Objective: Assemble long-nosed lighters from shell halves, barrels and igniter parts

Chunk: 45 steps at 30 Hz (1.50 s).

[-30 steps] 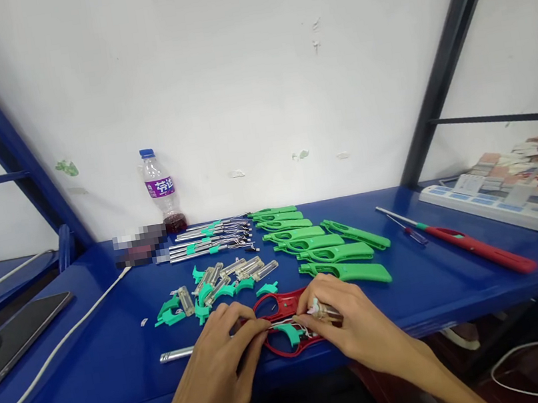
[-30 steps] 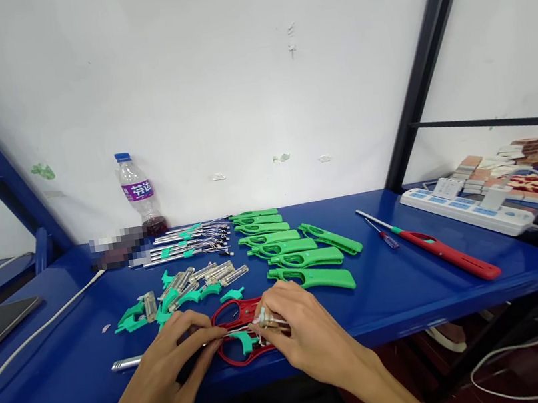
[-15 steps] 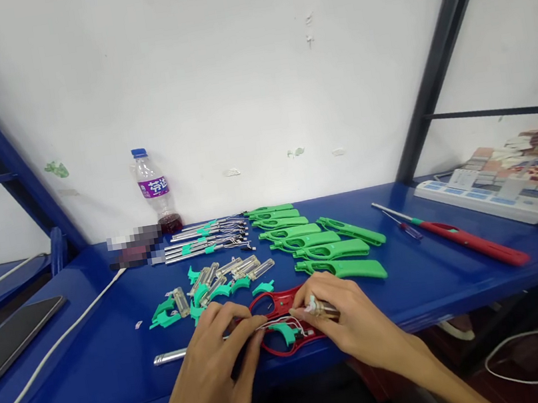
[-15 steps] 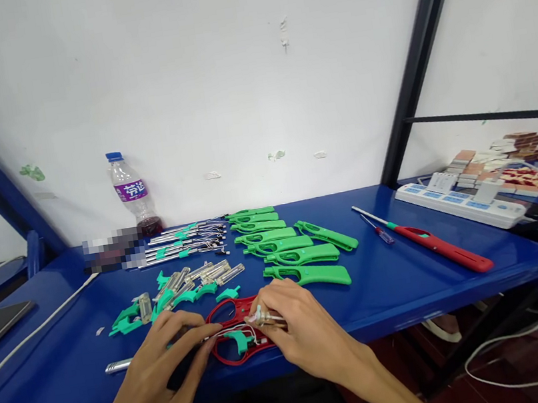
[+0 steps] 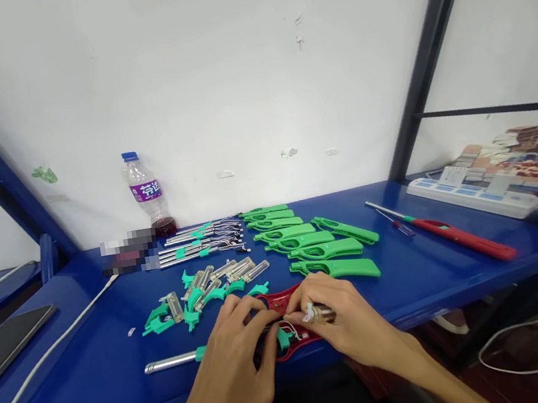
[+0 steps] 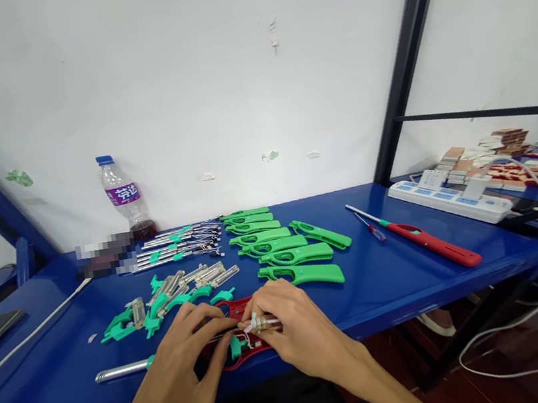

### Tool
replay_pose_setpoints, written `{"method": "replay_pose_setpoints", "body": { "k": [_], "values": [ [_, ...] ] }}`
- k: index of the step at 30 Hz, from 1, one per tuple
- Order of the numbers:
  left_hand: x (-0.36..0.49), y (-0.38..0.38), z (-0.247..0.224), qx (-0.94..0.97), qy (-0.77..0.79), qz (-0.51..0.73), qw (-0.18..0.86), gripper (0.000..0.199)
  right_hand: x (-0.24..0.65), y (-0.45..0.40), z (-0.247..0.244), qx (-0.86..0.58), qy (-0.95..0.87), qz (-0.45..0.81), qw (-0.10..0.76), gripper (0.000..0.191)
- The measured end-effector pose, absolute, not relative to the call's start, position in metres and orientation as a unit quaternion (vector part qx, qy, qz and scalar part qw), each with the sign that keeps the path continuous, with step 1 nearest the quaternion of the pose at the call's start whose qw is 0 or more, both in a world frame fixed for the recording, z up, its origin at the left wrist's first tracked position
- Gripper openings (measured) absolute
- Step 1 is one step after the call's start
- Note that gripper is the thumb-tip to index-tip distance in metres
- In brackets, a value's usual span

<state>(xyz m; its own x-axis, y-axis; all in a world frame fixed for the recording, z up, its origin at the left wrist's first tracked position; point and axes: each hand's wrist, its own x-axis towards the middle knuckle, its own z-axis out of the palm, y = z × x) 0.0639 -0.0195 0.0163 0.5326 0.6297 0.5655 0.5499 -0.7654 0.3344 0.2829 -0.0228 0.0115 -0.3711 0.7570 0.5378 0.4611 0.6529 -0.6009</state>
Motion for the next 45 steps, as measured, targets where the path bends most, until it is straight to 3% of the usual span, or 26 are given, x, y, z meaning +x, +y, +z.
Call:
{"method": "replay_pose_setpoints", "body": {
  "k": [11,23,34,45],
  "values": [
    [0.064,-0.017,0.015,0.872,0.336,0.348,0.077,0.021,0.283,-0.025,0.016,-0.359,-0.808,0.2,0.423,0.03],
    [0.064,-0.019,0.015,0.869,0.354,0.333,0.097,0.017,0.282,-0.025,0.022,-0.434,-0.756,0.273,0.407,0.028],
    [0.064,-0.019,0.015,0.869,0.345,0.343,0.092,0.017,0.281,-0.026,0.027,-0.474,-0.776,0.251,0.331,0.028],
    [0.061,-0.015,0.001,0.873,0.355,0.329,0.05,0.017,0.284,-0.022,0.024,-0.424,-0.775,0.313,0.349,0.011]
  ]
}}
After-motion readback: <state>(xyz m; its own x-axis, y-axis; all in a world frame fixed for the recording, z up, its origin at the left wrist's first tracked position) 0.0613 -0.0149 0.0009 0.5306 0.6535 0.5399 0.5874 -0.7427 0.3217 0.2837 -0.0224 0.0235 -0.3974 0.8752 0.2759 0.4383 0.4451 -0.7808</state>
